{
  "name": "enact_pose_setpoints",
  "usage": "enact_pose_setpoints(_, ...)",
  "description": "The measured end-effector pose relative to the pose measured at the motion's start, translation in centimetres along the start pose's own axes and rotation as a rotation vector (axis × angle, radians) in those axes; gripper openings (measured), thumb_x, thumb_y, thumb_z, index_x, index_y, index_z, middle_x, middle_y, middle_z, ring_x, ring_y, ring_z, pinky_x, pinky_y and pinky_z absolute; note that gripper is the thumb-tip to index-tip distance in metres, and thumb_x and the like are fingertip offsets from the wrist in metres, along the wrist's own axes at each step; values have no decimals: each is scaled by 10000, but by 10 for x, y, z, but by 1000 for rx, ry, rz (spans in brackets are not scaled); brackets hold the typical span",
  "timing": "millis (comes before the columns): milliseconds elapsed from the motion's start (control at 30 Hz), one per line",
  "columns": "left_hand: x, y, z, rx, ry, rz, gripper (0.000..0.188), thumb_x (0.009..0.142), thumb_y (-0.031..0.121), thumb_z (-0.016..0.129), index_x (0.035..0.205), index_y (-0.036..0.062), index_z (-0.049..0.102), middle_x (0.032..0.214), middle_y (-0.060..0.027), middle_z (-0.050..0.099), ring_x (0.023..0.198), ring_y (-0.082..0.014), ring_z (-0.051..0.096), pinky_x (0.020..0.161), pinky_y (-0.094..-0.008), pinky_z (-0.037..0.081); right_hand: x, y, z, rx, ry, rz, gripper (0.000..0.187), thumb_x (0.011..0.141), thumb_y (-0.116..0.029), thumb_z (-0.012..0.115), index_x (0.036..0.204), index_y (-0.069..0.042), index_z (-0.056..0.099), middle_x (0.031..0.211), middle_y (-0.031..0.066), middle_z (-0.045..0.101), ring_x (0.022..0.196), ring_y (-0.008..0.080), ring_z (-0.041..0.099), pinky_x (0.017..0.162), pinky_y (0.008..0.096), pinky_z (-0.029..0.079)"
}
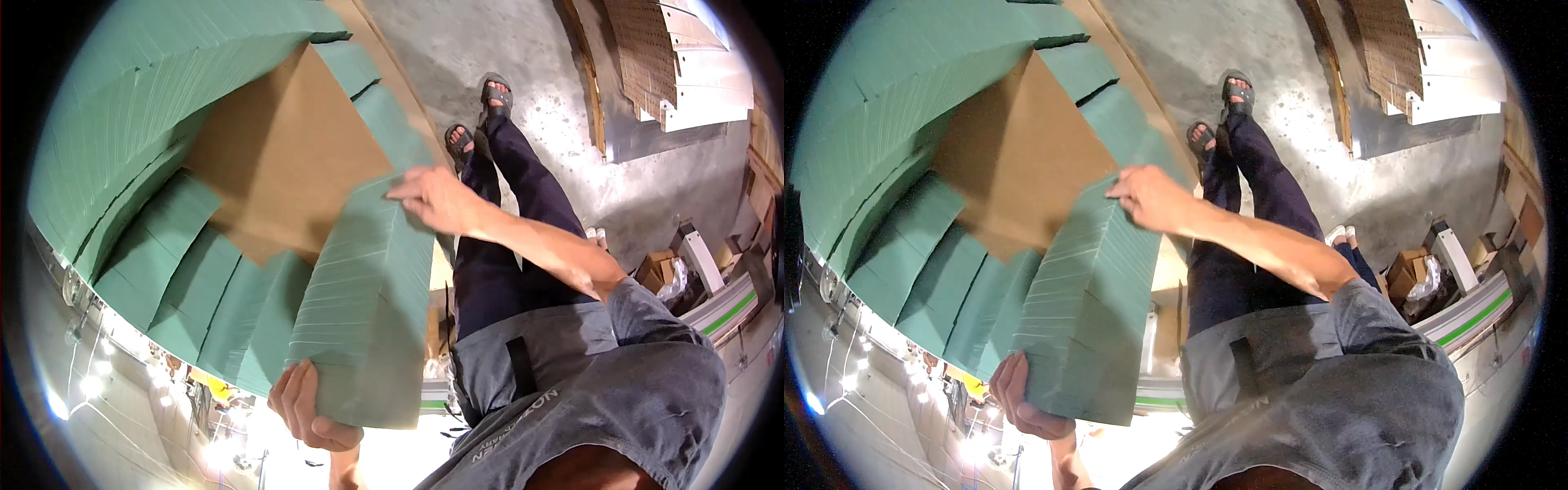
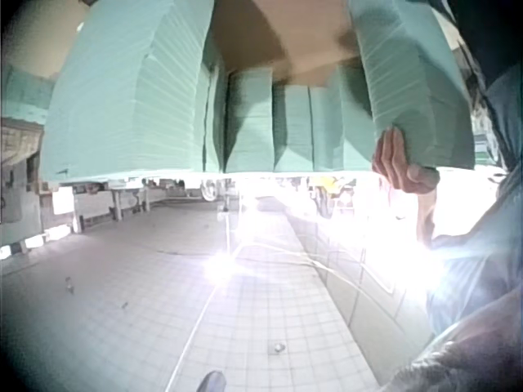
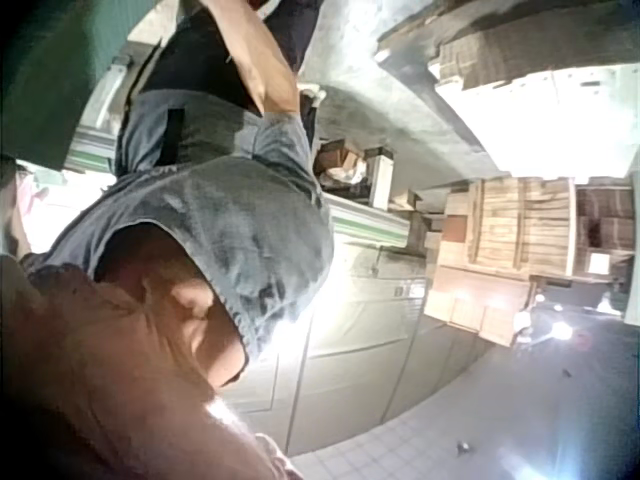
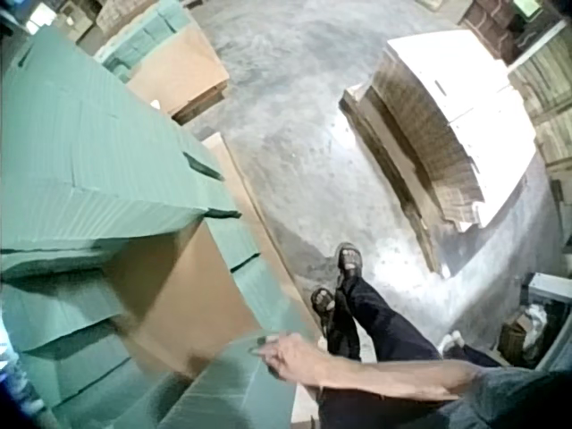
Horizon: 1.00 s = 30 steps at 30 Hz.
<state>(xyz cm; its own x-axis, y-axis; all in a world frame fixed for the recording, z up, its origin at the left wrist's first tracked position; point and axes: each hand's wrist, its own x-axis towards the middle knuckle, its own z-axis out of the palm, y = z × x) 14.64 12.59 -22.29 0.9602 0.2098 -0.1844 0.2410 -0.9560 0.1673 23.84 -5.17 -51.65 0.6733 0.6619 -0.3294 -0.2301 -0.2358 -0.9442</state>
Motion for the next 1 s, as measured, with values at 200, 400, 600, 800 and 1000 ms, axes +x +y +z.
enact_pose_setpoints(200, -1, -1, -3, 0, 10, 26, 668, 1063, 359, 171, 1033, -22, 718, 986, -176, 738, 929, -371, 668, 872, -465, 517, -39, -67, 7, 322, 115, -24, 276, 936, -80, 646, 1200, -54, 723, 852, 106, 617, 799, 233, 615, 754, 345, 506)
enact_pose_setpoints(400, 1, 1, -1, -9, -7, 39, 653, 1059, 349, 181, 1051, -27, 715, 992, -183, 736, 931, -380, 668, 892, -472, 506, -42, -32, 35, 235, 351, 167, 302, 913, -50, 641, 1206, -60, 715, 845, 114, 606, 769, 240, 600, 709, 338, 492)
enact_pose_setpoints(600, -1, 0, -6, 1, 1, 29, 643, 1058, 345, 187, 1054, -32, 708, 1007, -181, 733, 941, -382, 664, 891, -478, 503, -80, -105, 29, 334, 307, -305, 280, 958, -80, 563, 1192, -13, 702, 856, 99, 576, 763, 252, 583, 698, 376, 492)
enact_pose_setpoints(800, -2, 2, -5, -29, -23, 1, 618, 1051, 331, 205, 1057, -32, 704, 1054, -184, 725, 1019, -386, 644, 942, -488, 473, -45, -48, 16, 115, 327, 73, 275, 948, -99, 601, 1187, -20, 712, 829, 141, 603, 763, 263, 583, 712, 381, 492)
enact_pose_setpoints(1000, -6, 1, -7, -34, -25, 0, 595, 1044, 318, 224, 1060, -35, 703, 1065, -177, 724, 1032, -390, 641, 960, -492, 463, -74, -91, 33, 250, 341, -24, 326, 889, 18, 652, 1208, -31, 701, 846, 140, 617, 775, 282, 603, 705, 336, 488)
